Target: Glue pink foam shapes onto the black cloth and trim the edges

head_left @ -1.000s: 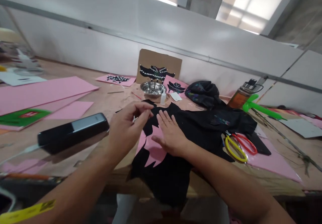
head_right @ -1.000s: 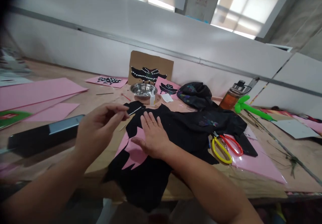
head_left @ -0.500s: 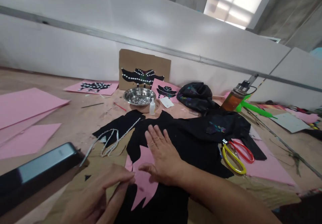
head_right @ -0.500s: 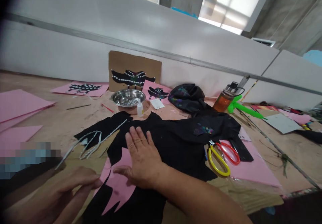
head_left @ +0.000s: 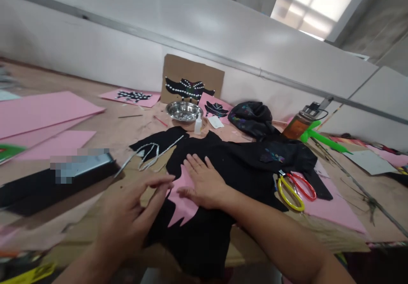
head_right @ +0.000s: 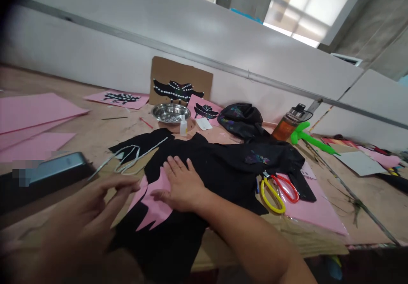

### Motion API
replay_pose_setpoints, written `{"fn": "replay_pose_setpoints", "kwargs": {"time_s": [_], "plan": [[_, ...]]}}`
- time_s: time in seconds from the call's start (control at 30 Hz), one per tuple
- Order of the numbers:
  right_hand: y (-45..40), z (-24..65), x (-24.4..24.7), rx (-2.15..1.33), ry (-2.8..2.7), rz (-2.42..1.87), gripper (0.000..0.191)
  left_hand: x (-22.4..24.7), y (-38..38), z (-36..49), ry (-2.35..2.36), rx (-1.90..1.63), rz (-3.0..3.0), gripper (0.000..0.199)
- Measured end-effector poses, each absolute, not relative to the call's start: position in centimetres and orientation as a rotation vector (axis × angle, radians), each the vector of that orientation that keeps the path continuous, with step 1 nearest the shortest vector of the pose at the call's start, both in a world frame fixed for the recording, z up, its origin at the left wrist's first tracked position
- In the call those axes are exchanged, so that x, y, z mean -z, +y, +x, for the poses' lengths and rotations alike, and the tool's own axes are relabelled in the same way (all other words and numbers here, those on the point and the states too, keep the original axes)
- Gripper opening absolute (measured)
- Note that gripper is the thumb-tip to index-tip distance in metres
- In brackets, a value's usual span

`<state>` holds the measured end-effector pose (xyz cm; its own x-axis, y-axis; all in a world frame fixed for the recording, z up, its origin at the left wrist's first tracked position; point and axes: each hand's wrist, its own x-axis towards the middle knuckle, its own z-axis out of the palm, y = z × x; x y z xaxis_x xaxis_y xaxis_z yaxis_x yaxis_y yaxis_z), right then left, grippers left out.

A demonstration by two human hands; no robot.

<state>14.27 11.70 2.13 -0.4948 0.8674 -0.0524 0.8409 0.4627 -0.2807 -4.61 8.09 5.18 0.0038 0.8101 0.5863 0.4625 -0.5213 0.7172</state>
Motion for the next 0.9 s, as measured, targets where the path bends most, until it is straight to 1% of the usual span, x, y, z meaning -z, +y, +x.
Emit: {"fn": "replay_pose_setpoints", "kwargs": {"time_s": [0.27,0.43,0.57,0.7,0.9], "plan": [[11.4,14.5,-3.7,-0.373,-2.36,-1.593,0.088,-4.2,8.9,-4.1,1.398,-1.567,1.917,0.017],[9.9,11.1,-4.2,-0.338,-2.45,-1.43,0.086,-3.6,9.2,-4.5,1.385,-1.639,1.768,0.022],[8.8,8.7,-2.8,-0.342,-2.608,-1.275,0.083,-3.8,9.2,-4.8,1.336,-1.801,1.527,0.019],[8.3,8.1,-1.9,-0.362,-2.657,-1.241,0.079,-4.3,9.1,-4.6,1.251,-1.79,1.414,0.012],[9.7,9.3,-4.0,-0.525,-2.541,-1.34,0.079,-4.2,8.9,-4.7,1.267,-1.763,1.446,0.013]]}}
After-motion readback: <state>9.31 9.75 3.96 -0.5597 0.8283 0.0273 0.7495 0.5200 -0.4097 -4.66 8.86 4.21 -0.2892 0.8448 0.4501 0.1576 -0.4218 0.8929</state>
